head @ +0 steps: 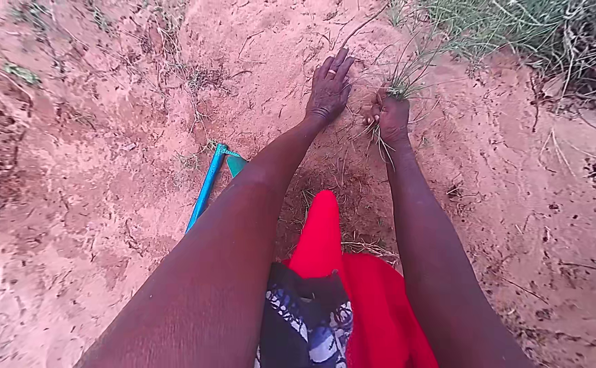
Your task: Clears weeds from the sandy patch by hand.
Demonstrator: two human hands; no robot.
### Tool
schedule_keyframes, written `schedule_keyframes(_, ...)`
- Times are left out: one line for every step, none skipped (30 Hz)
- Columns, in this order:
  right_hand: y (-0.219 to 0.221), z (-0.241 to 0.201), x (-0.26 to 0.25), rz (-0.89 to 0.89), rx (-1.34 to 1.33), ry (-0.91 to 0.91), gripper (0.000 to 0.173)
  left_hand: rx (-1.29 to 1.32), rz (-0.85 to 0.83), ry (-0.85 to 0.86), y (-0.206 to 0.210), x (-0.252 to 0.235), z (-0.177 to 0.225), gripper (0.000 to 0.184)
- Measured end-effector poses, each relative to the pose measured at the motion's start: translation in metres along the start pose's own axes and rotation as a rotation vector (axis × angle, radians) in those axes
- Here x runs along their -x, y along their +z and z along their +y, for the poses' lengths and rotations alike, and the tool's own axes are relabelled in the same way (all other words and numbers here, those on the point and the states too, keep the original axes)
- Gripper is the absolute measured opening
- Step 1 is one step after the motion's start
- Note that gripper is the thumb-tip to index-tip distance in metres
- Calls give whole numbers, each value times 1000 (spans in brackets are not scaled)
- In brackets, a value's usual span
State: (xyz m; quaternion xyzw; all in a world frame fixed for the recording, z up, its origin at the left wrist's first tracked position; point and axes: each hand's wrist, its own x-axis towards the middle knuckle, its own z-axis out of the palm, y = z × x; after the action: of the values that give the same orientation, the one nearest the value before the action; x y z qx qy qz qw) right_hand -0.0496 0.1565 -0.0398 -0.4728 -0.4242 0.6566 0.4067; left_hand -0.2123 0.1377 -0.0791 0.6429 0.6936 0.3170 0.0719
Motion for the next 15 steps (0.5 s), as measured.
schedule_keyframes(2,2,3,49,44,15,18,-15,-23,-7,0,0,0,52)
schedule_keyframes(3,5,6,82,93,17,15,-41,-47,-14,1,0,-1,53)
schedule_keyframes(3,9,9,118,143,11,11,-59,-59,-8,3,-1,-3,55)
schedule_keyframes(3,11,13,139,182,14,7,-63,-74,-1,3,-1,-4,56)
schedule_keyframes(4,13,18,162,214,14,6,-62,-101,3,1,1,-6,58)
schedule_keyframes(4,14,23,174,232,15,7,-49,-133,3,-1,4,-8,60)
schedule_keyframes(5,15,28,190,246,14,7,-30,-161,6,-4,7,-10,60)
schedule_keyframes(6,16,32,217,261,10,8,-22,-192,5,-7,10,-12,60)
schedule_keyframes(5,18,37,241,289,21,11,-13,-231,-9,-11,12,-12,60)
schedule_keyframes(4,18,40,261,335,35,15,-8,-263,-18,-15,13,-12,59)
schedule_keyframes(3,18,45,269,384,52,21,-4,-288,-24,-17,13,-12,59)
schedule_keyframes(2,17,50,272,423,62,25,5,-307,-30,-18,14,-13,59)
schedule_keyframes(2,18,55,273,434,61,24,17,-316,-39,-19,15,-13,58)
schedule_keyframes(1,18,60,279,421,51,23,26,-328,-51,-20,15,-11,58)
schedule_keyframes(1,18,68,281,398,45,25,31,-338,-63,-23,15,-9,58)
